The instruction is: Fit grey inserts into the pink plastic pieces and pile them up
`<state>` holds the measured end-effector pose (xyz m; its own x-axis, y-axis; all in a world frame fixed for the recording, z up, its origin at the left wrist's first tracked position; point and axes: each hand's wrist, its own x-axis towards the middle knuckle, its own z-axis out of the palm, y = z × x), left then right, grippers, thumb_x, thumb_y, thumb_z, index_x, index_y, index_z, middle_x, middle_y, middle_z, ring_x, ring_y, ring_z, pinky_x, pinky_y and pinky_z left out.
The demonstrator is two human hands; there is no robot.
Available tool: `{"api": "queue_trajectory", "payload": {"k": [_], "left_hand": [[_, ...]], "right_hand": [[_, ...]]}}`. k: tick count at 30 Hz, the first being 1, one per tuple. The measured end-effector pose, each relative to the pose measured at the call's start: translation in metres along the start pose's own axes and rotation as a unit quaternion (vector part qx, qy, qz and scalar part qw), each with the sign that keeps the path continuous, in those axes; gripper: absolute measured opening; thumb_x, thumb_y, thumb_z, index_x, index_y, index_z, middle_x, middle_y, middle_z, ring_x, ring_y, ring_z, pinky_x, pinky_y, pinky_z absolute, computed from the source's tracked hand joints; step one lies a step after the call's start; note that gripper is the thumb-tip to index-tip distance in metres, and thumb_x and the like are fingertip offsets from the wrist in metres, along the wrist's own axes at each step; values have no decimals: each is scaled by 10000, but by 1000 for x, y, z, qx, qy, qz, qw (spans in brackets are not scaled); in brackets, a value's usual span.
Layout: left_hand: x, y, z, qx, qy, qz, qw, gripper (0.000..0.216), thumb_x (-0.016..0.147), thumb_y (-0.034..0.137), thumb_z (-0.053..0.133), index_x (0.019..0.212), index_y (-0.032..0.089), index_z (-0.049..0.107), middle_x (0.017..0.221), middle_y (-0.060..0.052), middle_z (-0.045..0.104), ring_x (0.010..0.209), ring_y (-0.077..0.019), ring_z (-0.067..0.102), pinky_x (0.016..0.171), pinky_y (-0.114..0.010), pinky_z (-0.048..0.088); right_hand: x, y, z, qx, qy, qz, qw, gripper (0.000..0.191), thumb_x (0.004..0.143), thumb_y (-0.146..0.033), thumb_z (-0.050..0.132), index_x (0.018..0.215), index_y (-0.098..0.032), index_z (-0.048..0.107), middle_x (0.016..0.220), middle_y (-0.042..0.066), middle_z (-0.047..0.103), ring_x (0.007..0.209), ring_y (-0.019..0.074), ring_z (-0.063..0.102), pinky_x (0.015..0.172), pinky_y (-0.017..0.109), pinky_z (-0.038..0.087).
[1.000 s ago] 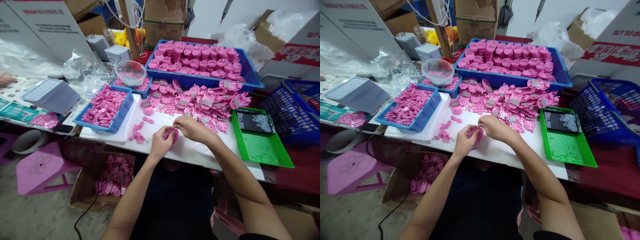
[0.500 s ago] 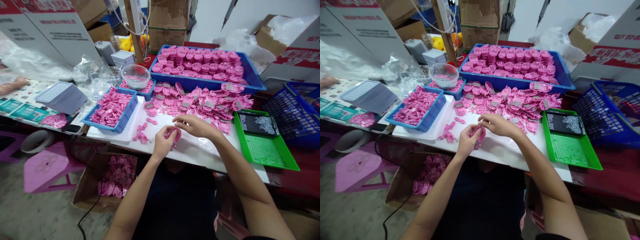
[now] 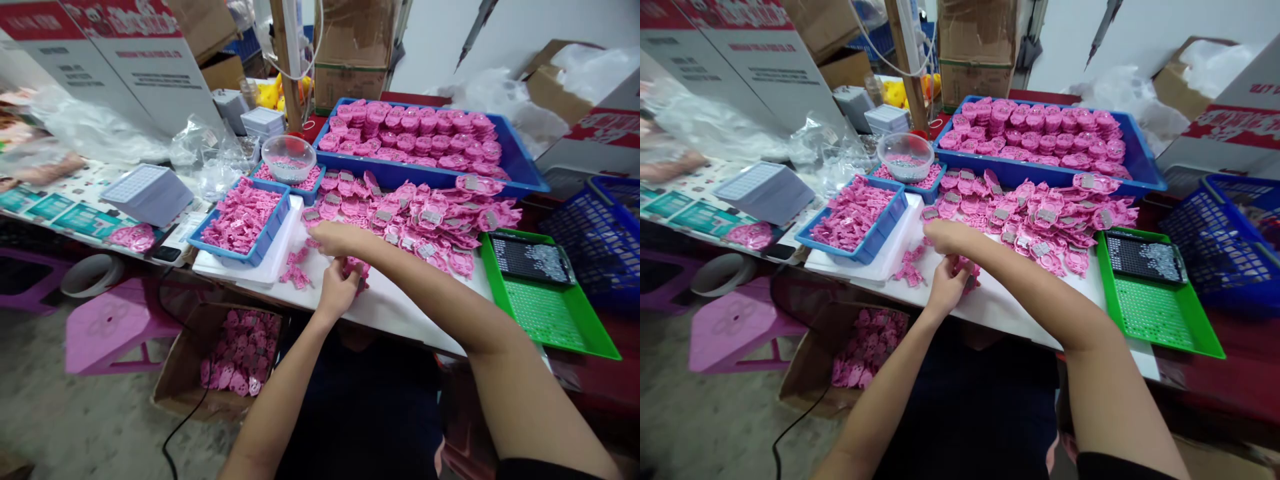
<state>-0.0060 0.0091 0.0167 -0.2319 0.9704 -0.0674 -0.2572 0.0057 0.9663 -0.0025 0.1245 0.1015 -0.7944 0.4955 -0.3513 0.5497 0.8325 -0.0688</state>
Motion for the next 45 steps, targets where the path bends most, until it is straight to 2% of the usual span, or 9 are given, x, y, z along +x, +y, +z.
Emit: {"api": "queue_trajectory", "payload": {"k": [3, 6, 10, 15, 20, 24, 33, 38, 45], "left_hand": [[1, 1, 1, 0, -11, 4, 1000, 313, 886, 395, 676, 1098, 173, 616, 846, -23, 662, 556, -106, 643, 571, -270, 611], [1, 0, 0, -4, -15, 11, 1000, 371, 892, 415, 677, 1184, 193, 617, 951, -51, 688, 621, -117, 660, 602, -281, 618], [3, -3, -3, -8, 6, 27, 1000, 427, 881, 423, 702, 1232, 200, 603, 1111, -101, 691, 875, -196, 709, 744, -323, 629], [3, -7, -5, -7, 14, 41, 999, 405, 899, 392, 679, 1240, 198, 577, 1138, -105, 700, 1021, -237, 702, 871, -358, 592], [-1, -9, -6, -7, 25, 40, 999, 431, 896, 405, 675, 1248, 186, 553, 1128, -108, 702, 978, -219, 703, 855, -346, 579], [-4, -8, -6, -15, 30, 36, 999, 447, 885, 416, 686, 1245, 191, 547, 1136, -111, 703, 962, -210, 704, 810, -315, 582], [-6, -8, -5, -24, 40, 26, 999, 487, 874, 428, 702, 1262, 193, 524, 1109, -104, 710, 879, -203, 736, 784, -325, 605], [-7, -6, -5, -38, 37, 16, 998, 476, 874, 427, 700, 1249, 201, 514, 1111, -99, 703, 834, -209, 751, 749, -331, 616], [-9, -2, -5, -34, 33, 15, 999, 496, 864, 443, 708, 1248, 196, 516, 1108, -104, 704, 839, -208, 747, 741, -330, 618]], "right_hand": [[-7, 9, -4, 4, 33, 10, 999, 327, 818, -28, 584, 1121, -99, 682, 959, 161, 739, 757, 210, 651, 641, 282, 414], [-32, 29, -9, 79, 151, -9, 985, 353, 845, -76, 570, 1180, -125, 668, 998, 130, 737, 855, 217, 653, 731, 288, 444], [-86, 51, 0, 300, 282, -34, 911, 187, 879, -257, 639, 1027, -160, 699, 932, 62, 722, 818, 186, 648, 759, 294, 484], [-127, 65, 51, 447, 331, 38, 830, 256, 854, -422, 735, 901, -183, 657, 812, 31, 685, 708, 161, 617, 646, 284, 485], [-136, 59, 100, 252, 357, 33, 899, 210, 959, -351, 616, 843, -176, 629, 815, 61, 658, 718, 172, 594, 657, 299, 448], [-141, 49, 110, 49, 314, 70, 946, 224, 1016, -313, 507, 889, -169, 623, 915, 117, 667, 814, 213, 598, 617, 300, 374], [-150, 77, 99, 245, 294, 89, 919, 134, 978, -291, 560, 1037, -197, 635, 891, 45, 755, 729, 174, 664, 678, 271, 426], [-153, 84, 101, 233, 277, 115, 925, 215, 967, -226, 523, 1111, -187, 678, 902, 51, 777, 752, 190, 703, 688, 273, 439], [-157, 89, 100, 187, 232, 60, 953, 193, 939, -230, 575, 1059, -203, 723, 976, 69, 743, 857, 199, 659, 759, 305, 457]]}}
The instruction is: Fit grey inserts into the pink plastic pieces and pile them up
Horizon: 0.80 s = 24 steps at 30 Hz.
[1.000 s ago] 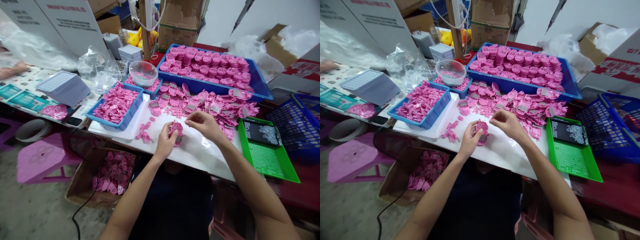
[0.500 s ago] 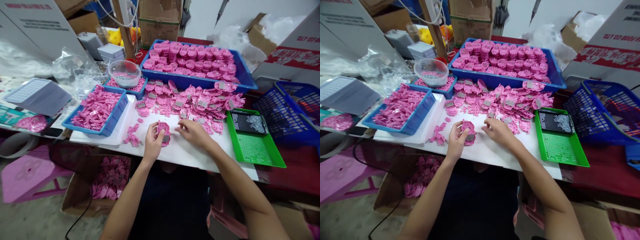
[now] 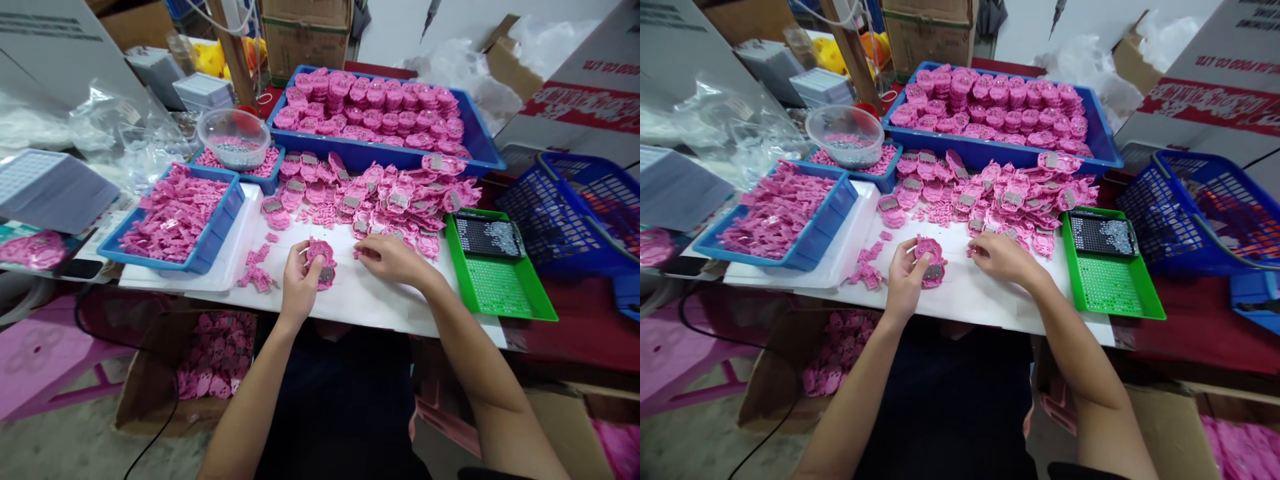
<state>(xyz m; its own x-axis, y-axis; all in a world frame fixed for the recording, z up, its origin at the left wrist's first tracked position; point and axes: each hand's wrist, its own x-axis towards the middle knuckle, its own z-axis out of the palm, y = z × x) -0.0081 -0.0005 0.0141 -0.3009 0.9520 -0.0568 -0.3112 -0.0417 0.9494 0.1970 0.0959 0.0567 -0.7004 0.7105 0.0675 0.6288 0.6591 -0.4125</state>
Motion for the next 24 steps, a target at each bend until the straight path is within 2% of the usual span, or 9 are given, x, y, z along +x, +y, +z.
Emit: {"api": "queue_trajectory", "payload": {"k": [3, 7, 9, 12, 15, 19, 24], "left_hand": [[-1, 2, 1, -2, -4, 0, 1000, 491, 868, 448, 702, 1244, 196, 513, 1089, -99, 708, 831, -208, 748, 726, -327, 616], [0, 0, 0, -11, -7, 4, 1000, 482, 872, 437, 701, 1248, 200, 515, 1095, -100, 706, 811, -204, 750, 742, -336, 613], [1, -3, -1, -6, -5, 5, 1000, 491, 873, 440, 698, 1259, 199, 515, 1115, -109, 705, 843, -210, 744, 766, -349, 613], [2, -6, -2, 15, 7, 17, 1000, 487, 871, 436, 701, 1256, 190, 533, 1124, -110, 709, 934, -212, 722, 825, -345, 596], [3, -6, -2, 24, 4, 28, 999, 459, 877, 421, 699, 1241, 184, 547, 1099, -99, 719, 954, -199, 711, 857, -326, 576], [2, -2, -1, 14, -21, 30, 999, 475, 860, 411, 725, 1236, 186, 542, 1079, -92, 725, 913, -186, 716, 823, -305, 576], [0, 1, 0, 15, -28, 26, 999, 488, 841, 414, 744, 1218, 179, 542, 1043, -86, 729, 895, -186, 721, 805, -302, 582]], "right_hand": [[0, -3, 0, 1, 2, -5, 1000, 158, 951, -276, 596, 1017, -192, 712, 938, 74, 711, 829, 196, 628, 742, 311, 451], [4, -7, 4, 59, 32, -24, 997, 138, 961, -293, 609, 955, -192, 703, 898, 62, 678, 783, 181, 615, 712, 308, 473], [6, -11, 8, 96, 59, -60, 992, 147, 972, -301, 603, 958, -198, 707, 969, 79, 669, 821, 184, 631, 721, 312, 506], [8, -17, 14, 135, 110, -138, 975, 147, 994, -282, 577, 993, -210, 705, 1083, 101, 675, 962, 203, 669, 814, 335, 560], [7, -22, 20, 140, 159, -184, 960, 137, 995, -249, 579, 1039, -219, 704, 1098, 100, 707, 1017, 212, 695, 872, 354, 588], [5, -27, 24, 125, 202, -197, 951, 98, 961, -222, 633, 1025, -229, 706, 1080, 90, 726, 1007, 212, 712, 879, 360, 611], [5, -31, 25, 153, 223, -184, 945, 96, 938, -229, 667, 1028, -232, 700, 1046, 76, 739, 986, 211, 719, 866, 379, 632]]}}
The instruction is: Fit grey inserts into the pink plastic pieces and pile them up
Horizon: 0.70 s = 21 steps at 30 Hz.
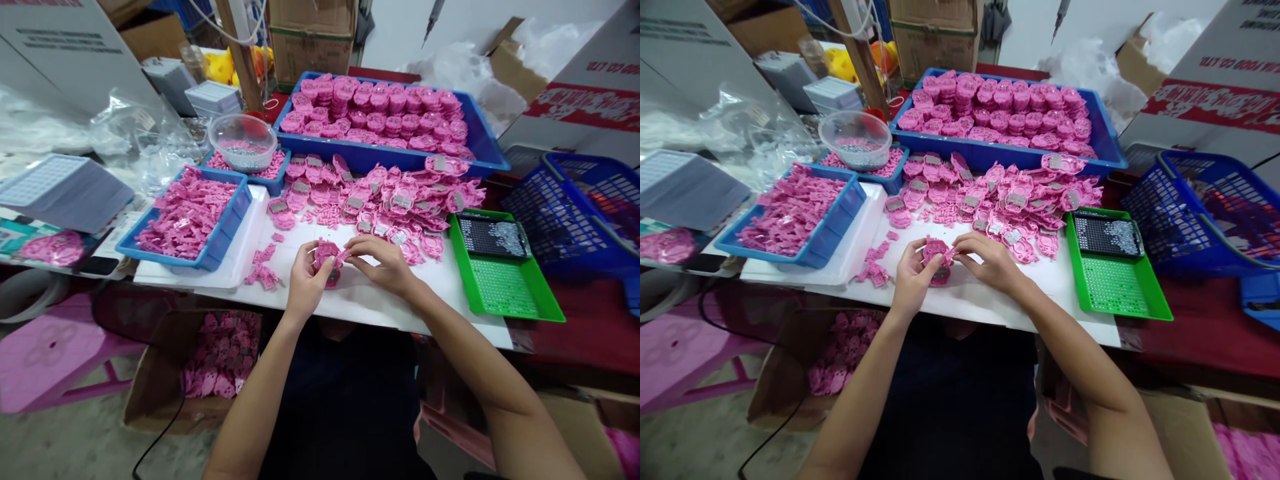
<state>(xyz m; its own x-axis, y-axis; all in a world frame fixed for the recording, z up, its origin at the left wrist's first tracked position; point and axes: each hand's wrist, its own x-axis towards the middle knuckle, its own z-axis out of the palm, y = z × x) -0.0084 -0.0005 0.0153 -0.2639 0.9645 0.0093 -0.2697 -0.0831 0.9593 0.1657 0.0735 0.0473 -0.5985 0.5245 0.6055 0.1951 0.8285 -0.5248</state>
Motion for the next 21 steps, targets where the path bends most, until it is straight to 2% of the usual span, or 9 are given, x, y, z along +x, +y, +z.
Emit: {"api": "queue_trajectory", "payload": {"k": [10, 21], "left_hand": [[1, -1, -1, -6, -4, -1, 1000, 458, 850, 393, 735, 1204, 171, 546, 1035, -86, 728, 902, -186, 725, 822, -306, 584], [1, -3, -3, 6, 5, -1, 1000, 440, 855, 413, 727, 1186, 182, 553, 981, -60, 705, 867, -175, 712, 780, -286, 586]], "right_hand": [[0, -1, 3, 15, -3, 1, 1000, 77, 929, -223, 683, 997, -215, 718, 1018, 86, 728, 940, 198, 718, 807, 346, 625], [3, -11, 8, 71, 21, 31, 997, 97, 931, -246, 683, 1021, -215, 704, 999, 86, 734, 949, 204, 705, 824, 372, 620]]}}
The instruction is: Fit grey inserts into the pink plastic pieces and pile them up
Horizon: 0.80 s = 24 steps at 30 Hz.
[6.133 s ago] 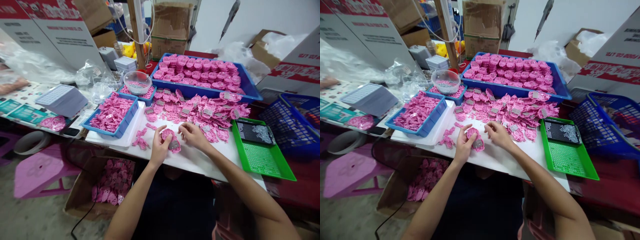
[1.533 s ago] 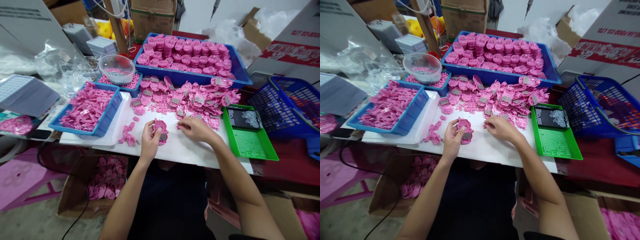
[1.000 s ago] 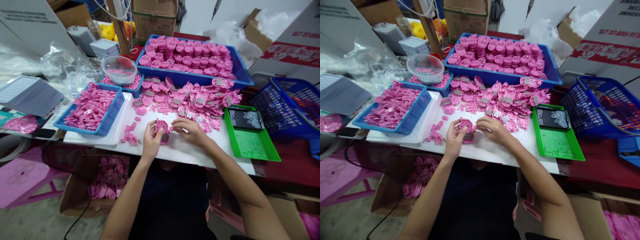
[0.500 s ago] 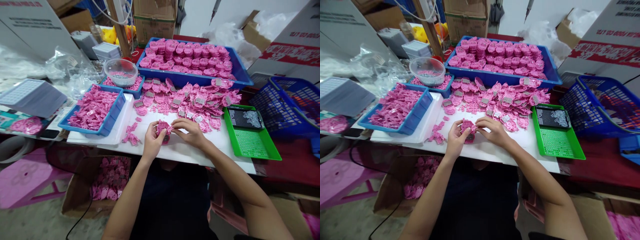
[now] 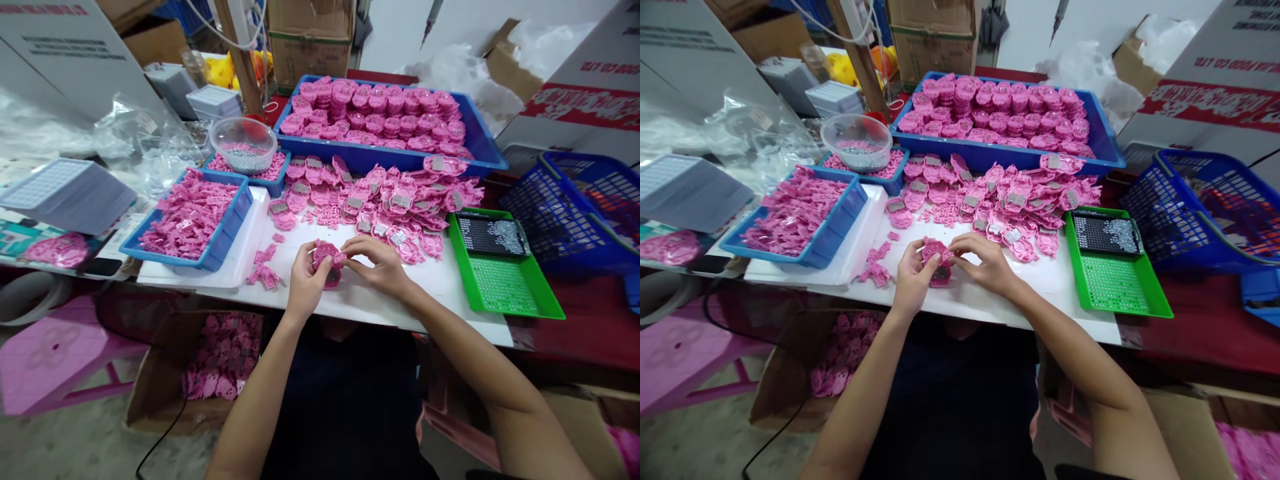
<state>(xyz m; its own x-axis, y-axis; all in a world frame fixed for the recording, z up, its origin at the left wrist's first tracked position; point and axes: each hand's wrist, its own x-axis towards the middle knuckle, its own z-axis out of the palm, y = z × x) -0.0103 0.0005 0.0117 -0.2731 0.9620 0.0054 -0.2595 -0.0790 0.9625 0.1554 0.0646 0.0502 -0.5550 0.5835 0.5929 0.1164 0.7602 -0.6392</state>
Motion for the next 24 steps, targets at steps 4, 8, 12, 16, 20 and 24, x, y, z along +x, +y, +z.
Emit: {"api": "queue_trajectory", "payload": {"k": [4, 8, 12, 16, 20, 24], "left_hand": [[0, 2, 0, -13, -10, 1, 1000, 448, 863, 443, 715, 1189, 185, 547, 971, -58, 706, 840, -173, 709, 765, -288, 585], [-1, 3, 2, -1, -16, 12, 1000, 501, 817, 428, 772, 1185, 184, 536, 1028, -71, 704, 904, -181, 707, 819, -292, 574], [-2, 4, 3, 8, -19, 22, 1000, 505, 811, 408, 784, 1187, 184, 532, 1031, -68, 701, 919, -175, 702, 844, -289, 563], [-2, 5, 3, 13, -24, 27, 999, 493, 818, 413, 776, 1185, 187, 536, 1024, -66, 701, 906, -175, 700, 833, -292, 565], [-2, 4, 2, 11, -26, 23, 999, 504, 815, 421, 775, 1192, 189, 534, 1037, -71, 703, 925, -185, 705, 843, -298, 564], [-2, 3, 1, 16, -27, 22, 999, 497, 822, 414, 769, 1198, 191, 532, 1037, -74, 707, 921, -185, 707, 850, -303, 565]], "right_hand": [[0, 0, 1, -24, 8, -7, 1000, 106, 932, -233, 676, 1034, -227, 705, 997, 78, 733, 944, 207, 707, 823, 375, 623], [-2, -1, 2, -63, 2, -34, 997, 117, 933, -197, 664, 1038, -229, 703, 1017, 77, 732, 946, 210, 713, 837, 374, 623], [-4, 0, 3, -97, -8, -57, 994, 152, 941, -162, 635, 1066, -230, 688, 1039, 83, 730, 981, 212, 715, 845, 367, 625], [-6, 0, 3, -121, -28, -70, 990, 183, 961, -168, 595, 1106, -238, 682, 1080, 95, 726, 1004, 217, 716, 859, 375, 632], [-7, 1, 3, -111, -39, -70, 990, 203, 959, -168, 596, 1132, -235, 680, 1087, 98, 728, 1017, 221, 717, 873, 380, 634], [-8, 2, 3, -91, -31, -62, 993, 198, 947, -178, 625, 1123, -245, 685, 1071, 84, 737, 1011, 224, 721, 875, 395, 636]]}}
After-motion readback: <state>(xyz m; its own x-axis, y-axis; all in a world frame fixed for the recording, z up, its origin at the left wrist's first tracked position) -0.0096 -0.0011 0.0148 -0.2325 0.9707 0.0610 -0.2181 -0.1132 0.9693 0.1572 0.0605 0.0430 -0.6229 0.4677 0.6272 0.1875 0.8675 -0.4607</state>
